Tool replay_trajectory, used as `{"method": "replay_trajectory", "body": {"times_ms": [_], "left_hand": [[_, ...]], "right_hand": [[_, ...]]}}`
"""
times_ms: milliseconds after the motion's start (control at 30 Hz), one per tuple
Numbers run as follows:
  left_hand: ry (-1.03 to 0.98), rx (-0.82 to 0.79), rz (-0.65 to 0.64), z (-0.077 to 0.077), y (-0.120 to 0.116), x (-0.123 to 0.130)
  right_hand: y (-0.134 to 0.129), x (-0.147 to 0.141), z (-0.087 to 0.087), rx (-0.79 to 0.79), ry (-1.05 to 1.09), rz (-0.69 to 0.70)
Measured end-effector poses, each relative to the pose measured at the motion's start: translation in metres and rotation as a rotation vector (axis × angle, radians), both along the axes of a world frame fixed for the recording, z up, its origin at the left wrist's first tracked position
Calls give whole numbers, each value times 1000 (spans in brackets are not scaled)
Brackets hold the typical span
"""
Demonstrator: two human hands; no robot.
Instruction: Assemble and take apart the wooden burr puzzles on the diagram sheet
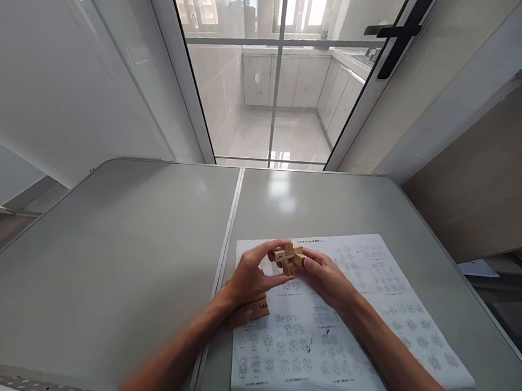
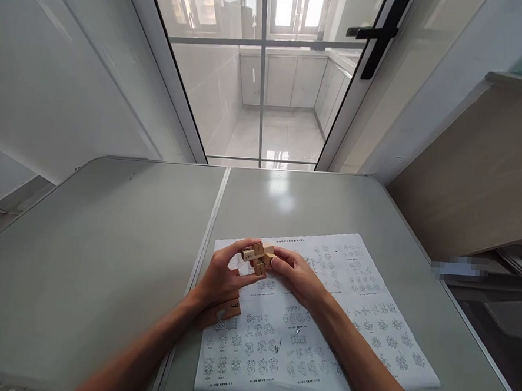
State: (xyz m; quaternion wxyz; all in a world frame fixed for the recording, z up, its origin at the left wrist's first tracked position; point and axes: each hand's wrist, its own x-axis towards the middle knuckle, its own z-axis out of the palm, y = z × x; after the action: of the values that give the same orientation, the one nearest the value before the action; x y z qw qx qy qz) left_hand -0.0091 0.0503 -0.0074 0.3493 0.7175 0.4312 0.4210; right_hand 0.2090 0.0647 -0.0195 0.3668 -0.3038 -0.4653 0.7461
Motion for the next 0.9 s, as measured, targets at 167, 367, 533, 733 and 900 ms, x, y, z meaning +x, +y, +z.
{"method": "replay_trajectory", "body": {"times_ms": [167, 367, 533, 733, 900], "left_hand": [[34, 15, -91, 3, 2, 0], [54, -26, -140, 4, 1, -3], [71, 34, -164, -2, 2, -5], [122, 62, -182, -3, 2, -4], [44, -15, -116, 4, -1, -2]], "right_hand": [[1, 3, -11, -2, -25, 8], [2, 7, -13, 74, -95, 43], [3, 9, -13, 106, -103, 46], [0, 4, -14, 166, -114, 59], [-6, -6, -10, 124, -24, 4]]}}
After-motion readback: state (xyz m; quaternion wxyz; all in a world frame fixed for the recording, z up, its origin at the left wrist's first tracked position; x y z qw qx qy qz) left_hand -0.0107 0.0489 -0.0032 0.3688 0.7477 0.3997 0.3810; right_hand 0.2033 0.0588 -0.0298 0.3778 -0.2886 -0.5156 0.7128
